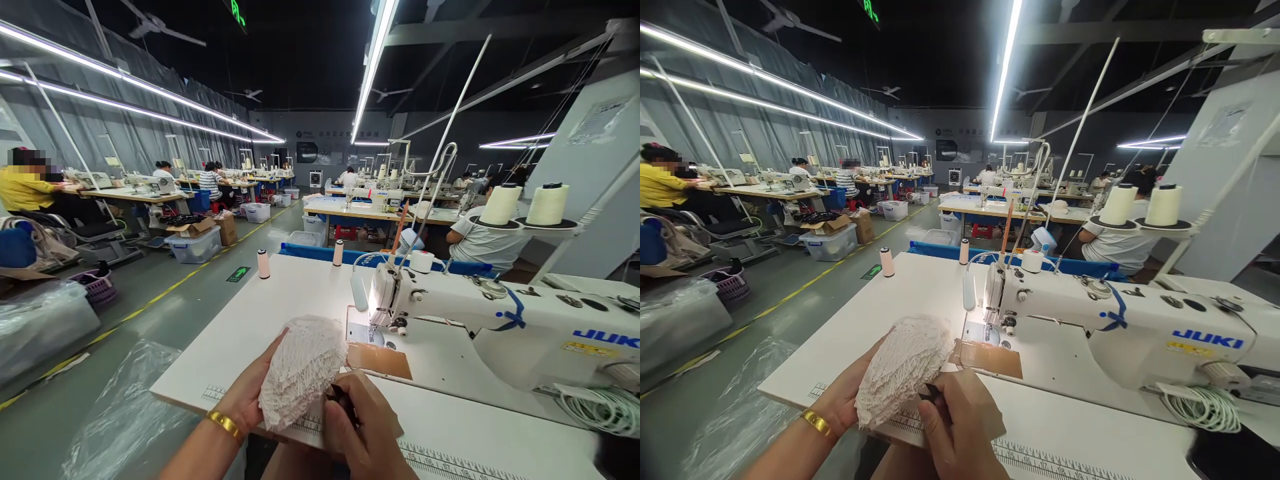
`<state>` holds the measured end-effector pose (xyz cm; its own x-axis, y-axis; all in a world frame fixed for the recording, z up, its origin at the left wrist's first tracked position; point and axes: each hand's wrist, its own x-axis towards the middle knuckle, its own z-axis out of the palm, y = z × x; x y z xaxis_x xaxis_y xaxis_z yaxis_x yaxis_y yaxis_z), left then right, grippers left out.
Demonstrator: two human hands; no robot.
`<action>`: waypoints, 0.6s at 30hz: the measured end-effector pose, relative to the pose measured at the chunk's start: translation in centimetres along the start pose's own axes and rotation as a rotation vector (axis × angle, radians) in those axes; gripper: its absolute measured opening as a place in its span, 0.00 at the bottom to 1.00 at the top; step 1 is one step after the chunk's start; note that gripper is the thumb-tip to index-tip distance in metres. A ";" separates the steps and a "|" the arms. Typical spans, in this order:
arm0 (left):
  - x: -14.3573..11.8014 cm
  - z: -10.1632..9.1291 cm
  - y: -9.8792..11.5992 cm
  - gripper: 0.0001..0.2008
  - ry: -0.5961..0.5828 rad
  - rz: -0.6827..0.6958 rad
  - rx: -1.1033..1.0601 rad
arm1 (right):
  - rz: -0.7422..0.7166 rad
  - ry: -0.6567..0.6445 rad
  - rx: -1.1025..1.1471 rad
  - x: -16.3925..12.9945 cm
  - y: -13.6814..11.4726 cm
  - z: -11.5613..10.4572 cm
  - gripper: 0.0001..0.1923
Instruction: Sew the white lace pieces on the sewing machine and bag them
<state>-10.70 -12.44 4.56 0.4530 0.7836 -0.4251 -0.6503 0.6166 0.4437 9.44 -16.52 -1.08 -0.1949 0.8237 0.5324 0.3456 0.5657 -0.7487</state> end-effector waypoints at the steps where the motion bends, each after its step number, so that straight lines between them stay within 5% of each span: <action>1: -0.1 0.0 -0.1 0.34 -0.012 -0.020 -0.009 | 0.005 -0.004 0.003 0.1 -0.1 0.2 0.16; 18: 0.1 -0.3 -0.3 0.34 0.019 0.064 0.011 | 0.082 0.174 0.012 0.1 -1.1 1.1 0.22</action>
<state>-10.62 -12.61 4.16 0.3987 0.8202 -0.4102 -0.6708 0.5658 0.4795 8.05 -17.04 -0.62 -0.0048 0.8486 0.5291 0.3431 0.4984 -0.7962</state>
